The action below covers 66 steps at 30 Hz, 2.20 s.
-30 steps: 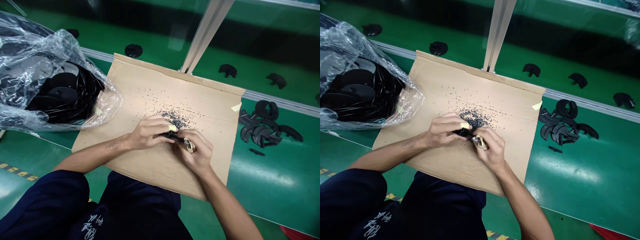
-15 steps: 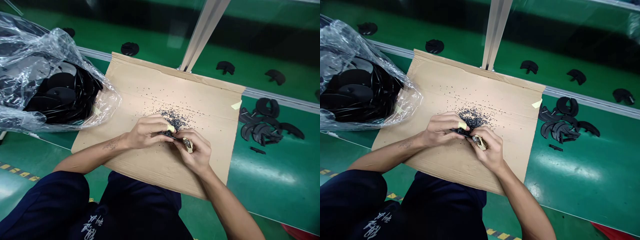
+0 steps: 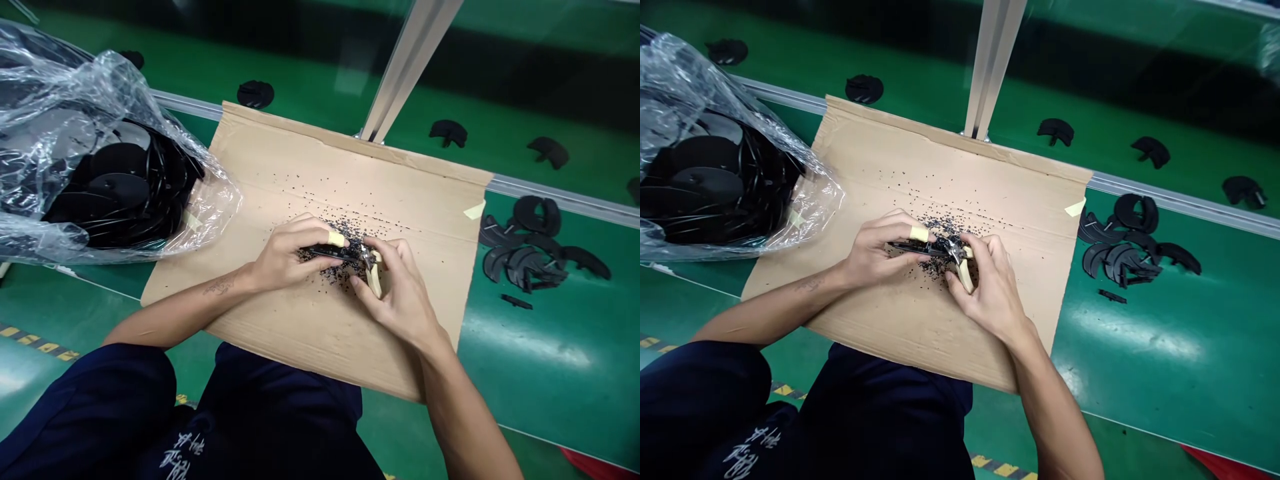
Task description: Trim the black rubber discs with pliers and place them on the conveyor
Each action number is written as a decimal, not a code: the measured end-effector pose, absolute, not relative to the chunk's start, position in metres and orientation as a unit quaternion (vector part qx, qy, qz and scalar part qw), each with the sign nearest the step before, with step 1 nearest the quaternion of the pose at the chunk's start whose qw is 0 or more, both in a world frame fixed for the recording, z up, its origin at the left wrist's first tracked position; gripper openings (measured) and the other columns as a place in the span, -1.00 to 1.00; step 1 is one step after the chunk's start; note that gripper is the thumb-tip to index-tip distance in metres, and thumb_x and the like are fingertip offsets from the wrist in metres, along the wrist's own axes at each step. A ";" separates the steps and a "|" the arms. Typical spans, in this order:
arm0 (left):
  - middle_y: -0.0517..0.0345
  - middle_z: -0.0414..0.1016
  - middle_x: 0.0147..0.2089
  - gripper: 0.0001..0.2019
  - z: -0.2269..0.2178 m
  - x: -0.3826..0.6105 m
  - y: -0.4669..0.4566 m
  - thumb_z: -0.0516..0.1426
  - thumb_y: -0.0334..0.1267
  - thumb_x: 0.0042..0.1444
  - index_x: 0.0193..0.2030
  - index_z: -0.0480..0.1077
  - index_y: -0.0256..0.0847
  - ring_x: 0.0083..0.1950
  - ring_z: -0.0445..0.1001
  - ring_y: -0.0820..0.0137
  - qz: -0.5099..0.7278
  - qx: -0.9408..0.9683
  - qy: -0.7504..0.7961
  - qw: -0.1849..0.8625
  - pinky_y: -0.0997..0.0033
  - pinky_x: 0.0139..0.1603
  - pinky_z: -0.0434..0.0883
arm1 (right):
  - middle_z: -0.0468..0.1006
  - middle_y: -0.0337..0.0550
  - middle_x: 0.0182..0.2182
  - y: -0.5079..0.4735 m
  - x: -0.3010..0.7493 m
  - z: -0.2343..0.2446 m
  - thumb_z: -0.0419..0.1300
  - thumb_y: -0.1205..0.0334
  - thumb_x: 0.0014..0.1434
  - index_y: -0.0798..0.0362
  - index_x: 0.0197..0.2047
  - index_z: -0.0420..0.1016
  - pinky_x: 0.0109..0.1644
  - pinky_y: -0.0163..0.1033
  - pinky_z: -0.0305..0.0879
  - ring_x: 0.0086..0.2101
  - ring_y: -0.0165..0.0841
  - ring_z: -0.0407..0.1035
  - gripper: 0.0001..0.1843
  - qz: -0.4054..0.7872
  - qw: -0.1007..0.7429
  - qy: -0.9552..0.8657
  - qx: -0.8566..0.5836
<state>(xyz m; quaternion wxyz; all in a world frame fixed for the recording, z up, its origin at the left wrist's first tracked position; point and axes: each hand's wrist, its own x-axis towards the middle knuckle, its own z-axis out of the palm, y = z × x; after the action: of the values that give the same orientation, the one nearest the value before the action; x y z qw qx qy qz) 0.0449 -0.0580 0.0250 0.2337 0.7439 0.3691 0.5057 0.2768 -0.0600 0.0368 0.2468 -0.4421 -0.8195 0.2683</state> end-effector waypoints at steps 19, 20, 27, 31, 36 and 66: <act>0.13 0.67 -0.21 -0.83 0.024 0.044 -0.056 0.33 -0.17 0.19 -0.12 0.58 -0.14 -0.19 0.57 0.43 0.509 0.763 0.327 0.226 0.35 -0.14 0.46 | 0.63 -0.07 -0.14 -0.055 0.285 0.032 0.35 0.14 0.24 -0.07 0.24 0.44 -0.18 -0.09 0.36 -0.25 -0.21 0.42 -0.49 0.109 0.306 -0.875 -0.359; 0.13 0.67 -0.22 -0.83 0.024 0.044 -0.056 0.33 -0.17 0.18 -0.12 0.59 -0.13 -0.20 0.57 0.43 0.509 0.765 0.325 0.226 0.35 -0.15 0.47 | 0.63 -0.07 -0.15 -0.055 0.285 0.032 0.35 0.14 0.25 -0.06 0.24 0.45 -0.19 -0.10 0.36 -0.26 -0.22 0.43 -0.49 0.115 0.307 -0.875 -0.357; 0.11 0.68 -0.25 -0.81 0.023 0.044 -0.055 0.36 -0.16 0.15 -0.14 0.60 -0.17 -0.23 0.59 0.44 0.519 0.766 0.306 0.224 0.36 -0.18 0.48 | 0.62 -0.09 -0.27 -0.056 0.285 0.033 0.32 0.13 0.28 -0.01 0.22 0.48 -0.23 -0.16 0.38 -0.31 -0.26 0.43 -0.54 0.137 0.301 -0.874 -0.355; 0.13 0.68 -0.26 -0.81 0.024 0.045 -0.056 0.37 -0.18 0.13 -0.16 0.59 -0.17 -0.27 0.57 0.46 0.521 0.766 0.302 0.224 0.38 -0.21 0.47 | 0.61 -0.11 -0.34 -0.058 0.286 0.035 0.32 0.19 0.28 0.01 0.19 0.52 -0.28 -0.18 0.35 -0.37 -0.30 0.44 -0.59 0.118 0.297 -0.879 -0.355; 0.12 0.67 -0.25 -0.81 0.023 0.046 -0.057 0.35 -0.18 0.16 -0.12 0.58 -0.17 -0.26 0.55 0.45 0.504 0.776 0.299 0.232 0.38 -0.21 0.45 | 0.65 -0.09 -0.28 -0.061 0.280 0.038 0.29 0.21 0.30 0.02 0.05 0.58 -0.33 -0.22 0.39 -0.36 -0.32 0.50 -0.74 0.212 0.331 -0.852 -0.347; 0.07 0.56 -0.14 -0.85 0.025 0.042 -0.060 0.23 -0.28 0.27 -0.06 0.43 -0.23 -0.12 0.55 0.39 0.425 0.765 0.409 0.258 0.38 -0.10 0.54 | 0.63 -0.02 -0.05 -0.065 0.270 0.031 0.29 0.27 0.26 0.05 -0.01 0.55 -0.17 -0.15 0.37 -0.16 -0.25 0.49 -0.77 0.083 0.322 -0.881 -0.336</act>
<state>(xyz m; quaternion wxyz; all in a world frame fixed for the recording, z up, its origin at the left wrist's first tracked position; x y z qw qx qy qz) 0.0423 -0.0595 0.0248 0.2578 0.7653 0.4092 0.4248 0.2703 -0.0650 0.0311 0.3223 -0.3363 -0.8810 0.0827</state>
